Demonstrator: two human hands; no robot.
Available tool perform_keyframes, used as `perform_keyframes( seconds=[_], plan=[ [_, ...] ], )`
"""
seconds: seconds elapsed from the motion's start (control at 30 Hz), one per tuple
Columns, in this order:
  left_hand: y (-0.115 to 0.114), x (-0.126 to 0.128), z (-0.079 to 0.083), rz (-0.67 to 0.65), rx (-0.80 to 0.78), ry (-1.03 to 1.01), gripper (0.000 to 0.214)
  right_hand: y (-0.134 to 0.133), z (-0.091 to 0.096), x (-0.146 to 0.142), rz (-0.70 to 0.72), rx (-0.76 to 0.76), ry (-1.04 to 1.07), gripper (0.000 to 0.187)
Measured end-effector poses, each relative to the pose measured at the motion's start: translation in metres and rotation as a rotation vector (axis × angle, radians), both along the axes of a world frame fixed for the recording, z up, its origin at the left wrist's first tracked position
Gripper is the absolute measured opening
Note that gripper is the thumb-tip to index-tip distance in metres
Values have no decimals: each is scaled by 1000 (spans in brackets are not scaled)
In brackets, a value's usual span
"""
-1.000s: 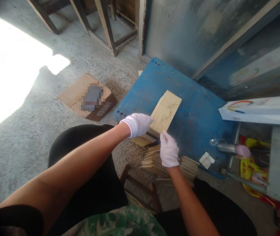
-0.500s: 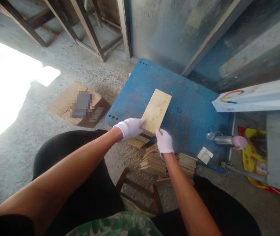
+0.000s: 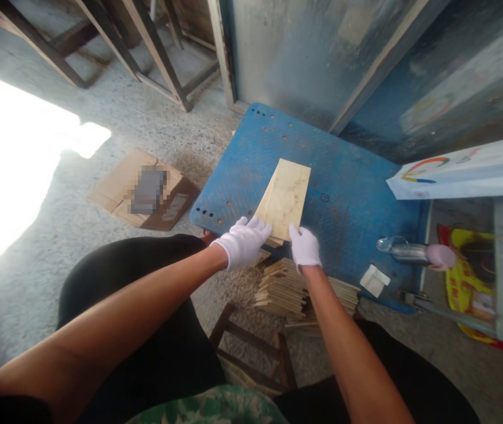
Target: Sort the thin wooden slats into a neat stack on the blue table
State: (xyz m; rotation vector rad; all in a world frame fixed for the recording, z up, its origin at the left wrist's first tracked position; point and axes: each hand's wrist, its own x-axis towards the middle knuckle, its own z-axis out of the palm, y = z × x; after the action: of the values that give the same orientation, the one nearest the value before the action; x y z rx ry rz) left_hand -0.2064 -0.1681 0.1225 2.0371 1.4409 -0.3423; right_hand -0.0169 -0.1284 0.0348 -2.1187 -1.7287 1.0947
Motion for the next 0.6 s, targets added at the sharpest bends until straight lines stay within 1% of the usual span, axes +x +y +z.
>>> perform_keyframes(
  seconds=[0.13,0.23,0.3,0.37,0.5,0.6],
  plan=[
    [-1,1,0,-13,-1,-39,64,6,4,-1,-172,-57,204,45],
    [1,0,2,10,-7,-70,59,8,10,-1,-339,-114,359,42],
    [1,-1,3,35,-14,-113,59,9,15,1,-402,-142,431,42],
    [2,-1,4,69,-24,-155,58,11,21,5,-400,-180,490,42],
    [4,0,6,185,-79,-206,55,14,34,11,-287,-295,572,38],
    [8,-1,7,310,-99,-240,49,12,44,12,-225,-293,579,41]
  ],
)
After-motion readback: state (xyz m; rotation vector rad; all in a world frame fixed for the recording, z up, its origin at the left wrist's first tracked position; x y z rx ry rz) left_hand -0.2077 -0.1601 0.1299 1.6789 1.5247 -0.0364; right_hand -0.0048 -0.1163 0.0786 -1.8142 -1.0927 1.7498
